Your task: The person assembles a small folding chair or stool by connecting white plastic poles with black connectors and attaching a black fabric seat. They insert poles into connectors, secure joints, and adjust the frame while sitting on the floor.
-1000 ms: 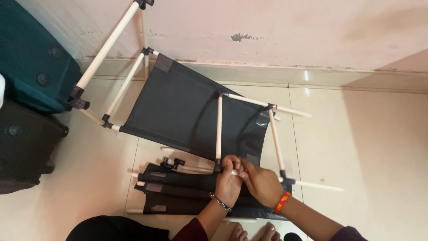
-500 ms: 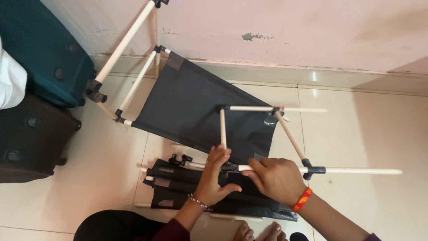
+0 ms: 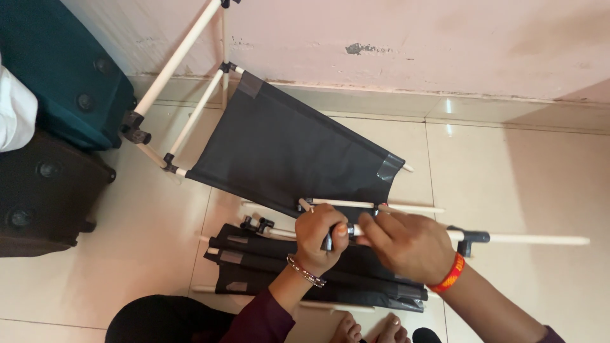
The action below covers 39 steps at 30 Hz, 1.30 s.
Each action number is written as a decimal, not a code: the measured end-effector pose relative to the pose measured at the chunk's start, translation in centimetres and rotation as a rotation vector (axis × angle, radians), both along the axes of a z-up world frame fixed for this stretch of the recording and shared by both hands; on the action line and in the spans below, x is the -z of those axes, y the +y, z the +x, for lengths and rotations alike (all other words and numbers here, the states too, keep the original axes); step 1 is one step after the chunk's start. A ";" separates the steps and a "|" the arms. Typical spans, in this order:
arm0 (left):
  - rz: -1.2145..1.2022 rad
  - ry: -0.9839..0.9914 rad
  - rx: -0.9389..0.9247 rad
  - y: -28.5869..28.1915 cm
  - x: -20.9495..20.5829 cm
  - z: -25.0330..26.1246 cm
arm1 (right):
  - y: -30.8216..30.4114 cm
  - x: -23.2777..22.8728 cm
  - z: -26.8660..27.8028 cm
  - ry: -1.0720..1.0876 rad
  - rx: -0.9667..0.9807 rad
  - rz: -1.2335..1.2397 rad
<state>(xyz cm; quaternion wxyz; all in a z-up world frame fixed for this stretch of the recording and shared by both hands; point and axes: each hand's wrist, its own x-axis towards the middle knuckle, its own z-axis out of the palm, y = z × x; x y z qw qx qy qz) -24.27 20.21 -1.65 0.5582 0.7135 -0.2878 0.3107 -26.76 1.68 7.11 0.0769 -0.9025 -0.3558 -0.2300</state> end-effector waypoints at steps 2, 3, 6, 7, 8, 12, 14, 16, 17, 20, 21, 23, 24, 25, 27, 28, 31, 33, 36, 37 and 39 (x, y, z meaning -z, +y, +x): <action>-0.030 0.030 -0.019 -0.5 -1.1 -0.2 | -0.4 0.2 0.4 -0.106 -0.020 -0.017; -0.044 0.046 -0.032 -0.7 -1.5 -0.4 | -0.5 0.3 0.6 -0.159 -0.033 -0.024; -0.045 0.074 -0.051 -1.0 -2.2 -0.8 | -0.6 0.1 0.8 -0.218 -0.032 -0.067; -0.040 0.045 -0.059 -1.0 -2.3 -0.8 | -0.7 0.0 0.8 -0.130 -0.038 -0.030; -0.034 0.017 -0.068 -1.0 -2.4 -0.7 | -0.8 -0.3 0.7 -0.041 -0.043 0.008; 0.044 -0.255 0.075 -0.5 -2.5 0.4 | -1.5 -1.9 0.6 0.940 -0.153 0.290; 0.043 -0.266 0.111 -0.2 -2.3 0.9 | -1.0 -1.8 0.5 0.822 -0.107 0.283; 0.056 -0.240 0.111 0.0 -2.4 1.0 | -0.1 -1.4 0.3 0.700 -0.061 0.277; 0.068 -0.208 0.091 0.1 -2.5 1.1 | 0.3 -1.1 0.1 0.637 -0.037 0.274; 0.077 -0.161 0.069 0.3 -2.9 1.4 | 0.9 -0.6 0.2 0.411 -0.020 0.228; 0.078 -0.148 0.070 0.4 -3.0 1.4 | 1.0 -0.4 0.1 0.334 -0.020 0.208; 0.119 -0.138 0.097 0.8 -3.2 1.1 | 0.9 0.0 0.1 0.177 -0.038 0.152; 0.139 -0.141 0.110 0.8 -3.4 1.3 | 0.8 0.0 0.4 0.090 -0.048 0.124; 0.150 -0.138 0.103 0.8 -3.6 1.2 | 0.6 -0.1 0.5 0.006 -0.077 0.089; 0.171 -0.131 0.091 0.8 -3.9 1.1 | 0.4 -0.2 1.0 -0.161 -0.132 0.020; 0.156 -0.105 0.088 0.8 -4.0 1.0 | 0.2 -0.1 1.0 -0.201 -0.128 0.007; 0.015 0.049 0.000 1.5 -3.8 1.1 | -0.8 -0.2 1.4 -0.269 -0.097 -0.023; -0.195 0.252 -0.153 3.3 -3.6 2.2 | -1.4 -0.4 1.3 -0.243 -0.046 -0.026; -0.047 -0.023 0.029 3.9 -2.9 2.0 | -1.3 -0.2 0.9 -0.175 -0.186 0.009; -0.051 -0.043 0.006 3.9 -2.6 1.7 | -1.2 0.0 0.7 -0.105 -0.189 0.036; -0.051 -0.096 -0.032 4.1 -2.4 1.7 | -0.4 0.4 0.3 0.021 -0.185 0.096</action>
